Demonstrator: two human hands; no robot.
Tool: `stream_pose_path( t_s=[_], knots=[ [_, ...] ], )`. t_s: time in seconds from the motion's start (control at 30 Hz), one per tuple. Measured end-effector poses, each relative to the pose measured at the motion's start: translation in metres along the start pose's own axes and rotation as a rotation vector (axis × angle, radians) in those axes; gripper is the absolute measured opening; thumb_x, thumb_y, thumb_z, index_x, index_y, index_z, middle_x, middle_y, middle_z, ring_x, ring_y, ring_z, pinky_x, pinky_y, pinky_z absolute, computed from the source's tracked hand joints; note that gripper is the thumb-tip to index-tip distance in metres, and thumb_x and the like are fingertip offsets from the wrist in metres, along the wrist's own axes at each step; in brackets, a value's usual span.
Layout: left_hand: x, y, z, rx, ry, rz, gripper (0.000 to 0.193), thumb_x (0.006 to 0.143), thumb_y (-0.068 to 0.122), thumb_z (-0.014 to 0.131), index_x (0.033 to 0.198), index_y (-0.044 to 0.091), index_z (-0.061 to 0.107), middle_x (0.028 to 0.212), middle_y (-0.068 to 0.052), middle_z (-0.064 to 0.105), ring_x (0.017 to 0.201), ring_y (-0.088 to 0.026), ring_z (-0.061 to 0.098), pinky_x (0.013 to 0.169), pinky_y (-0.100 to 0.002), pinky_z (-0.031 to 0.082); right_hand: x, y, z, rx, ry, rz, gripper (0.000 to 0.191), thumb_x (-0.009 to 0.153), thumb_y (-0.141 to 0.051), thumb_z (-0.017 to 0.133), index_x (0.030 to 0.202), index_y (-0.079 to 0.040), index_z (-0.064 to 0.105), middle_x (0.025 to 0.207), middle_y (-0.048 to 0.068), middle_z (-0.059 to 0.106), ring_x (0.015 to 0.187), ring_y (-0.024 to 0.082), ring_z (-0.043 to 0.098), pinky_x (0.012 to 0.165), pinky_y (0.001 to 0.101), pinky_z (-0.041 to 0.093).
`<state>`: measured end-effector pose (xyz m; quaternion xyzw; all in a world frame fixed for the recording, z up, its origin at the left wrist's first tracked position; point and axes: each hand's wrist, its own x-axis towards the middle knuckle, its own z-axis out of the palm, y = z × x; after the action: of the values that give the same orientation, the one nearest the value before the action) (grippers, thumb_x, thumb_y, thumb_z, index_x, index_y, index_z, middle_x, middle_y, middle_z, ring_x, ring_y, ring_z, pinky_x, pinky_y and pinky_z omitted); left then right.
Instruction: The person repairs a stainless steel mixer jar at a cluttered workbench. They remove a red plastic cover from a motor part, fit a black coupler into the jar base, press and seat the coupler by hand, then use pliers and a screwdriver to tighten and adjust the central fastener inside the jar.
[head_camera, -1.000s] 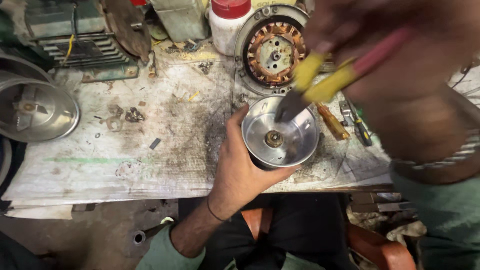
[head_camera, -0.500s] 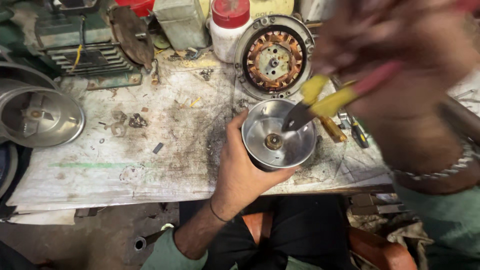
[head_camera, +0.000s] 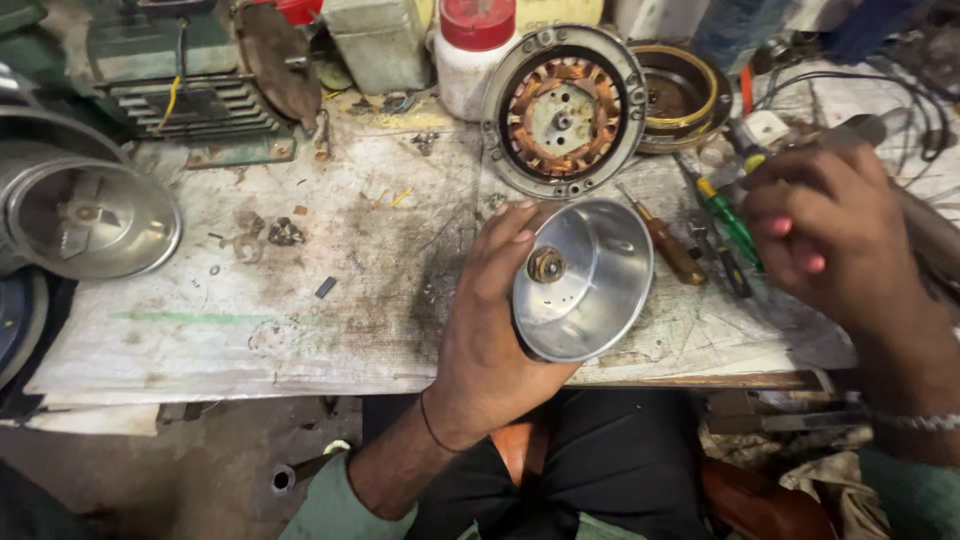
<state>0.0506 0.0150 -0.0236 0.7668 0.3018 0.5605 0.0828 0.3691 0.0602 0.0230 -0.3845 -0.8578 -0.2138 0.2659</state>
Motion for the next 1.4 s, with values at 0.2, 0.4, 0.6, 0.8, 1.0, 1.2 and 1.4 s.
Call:
stream_pose_path(
  t_s=[0.2,0.4,0.6,0.8,1.0,1.2,1.4],
  knots=[
    [0.008,-0.006,-0.004,0.117,-0.050,0.016,0.102,0.073,0.016,0.098,0.149,0.010,0.031,0.160,-0.023,0.036,0.153,-0.048,0.039,0.130,-0.057,0.037,-0.017,-0.007,0.008,0.066,-0.546,0.289,0.065,0.047,-0.057,0.093,0.099,-0.020,0.078,0.124,0.016,0.058,0.111,0.035,0.062,0.089,0.0432,0.056],
    [0.006,-0.013,-0.013,-0.061,0.041,-0.183,0.059,0.070,0.015,0.099,0.102,0.007,0.049,0.149,-0.021,0.053,0.141,-0.037,0.060,0.113,-0.042,0.054,-0.008,-0.017,0.007,0.213,-0.689,0.342,0.081,0.045,-0.062,0.093,0.109,-0.017,0.075,0.149,0.021,0.048,0.107,0.030,0.069,0.094,0.0472,0.055],
    [-0.004,-0.028,0.001,-0.864,0.195,-0.929,0.030,0.095,0.007,0.083,0.095,-0.007,0.057,0.100,-0.029,0.056,0.089,-0.031,0.057,0.080,-0.045,0.048,0.012,-0.071,0.005,0.380,-0.292,0.515,0.090,0.063,-0.053,0.085,0.133,-0.002,0.063,0.131,0.018,0.066,0.117,0.031,0.069,0.097,0.0457,0.058],
    [-0.007,-0.021,0.011,-1.459,0.161,-0.985,0.049,0.105,0.044,0.044,0.123,0.002,0.063,0.119,-0.009,0.070,0.114,-0.018,0.066,0.108,-0.038,0.050,0.040,-0.128,0.011,0.791,0.100,0.607,0.091,0.074,-0.038,0.087,0.144,0.003,0.046,0.131,0.016,0.062,0.113,0.021,0.069,0.089,0.0326,0.062],
    [0.001,-0.026,0.003,-1.390,0.008,-0.848,0.047,0.114,0.033,0.046,0.139,-0.006,0.055,0.136,-0.016,0.064,0.128,-0.025,0.061,0.115,-0.044,0.046,0.044,-0.121,-0.001,0.558,0.122,0.425,0.085,0.064,-0.024,0.094,0.137,0.001,0.059,0.119,0.014,0.064,0.107,0.022,0.068,0.081,0.0308,0.060],
    [0.004,-0.025,0.013,-1.507,0.085,-0.931,0.051,0.111,0.034,0.042,0.146,-0.002,0.050,0.141,-0.013,0.062,0.130,-0.023,0.060,0.112,-0.042,0.048,0.037,-0.123,0.016,0.764,0.200,0.480,0.080,0.070,-0.030,0.091,0.133,0.000,0.052,0.128,0.012,0.060,0.116,0.020,0.065,0.091,0.0295,0.060],
    [0.002,-0.026,0.020,-1.267,0.204,-0.886,0.054,0.111,0.037,0.043,0.143,-0.005,0.053,0.137,-0.016,0.064,0.126,-0.024,0.063,0.110,-0.042,0.051,0.031,-0.108,0.018,0.815,-0.001,0.462,0.056,0.084,-0.016,0.083,0.134,-0.001,0.064,0.136,0.015,0.062,0.124,0.025,0.067,0.098,0.0339,0.062]
  ],
)
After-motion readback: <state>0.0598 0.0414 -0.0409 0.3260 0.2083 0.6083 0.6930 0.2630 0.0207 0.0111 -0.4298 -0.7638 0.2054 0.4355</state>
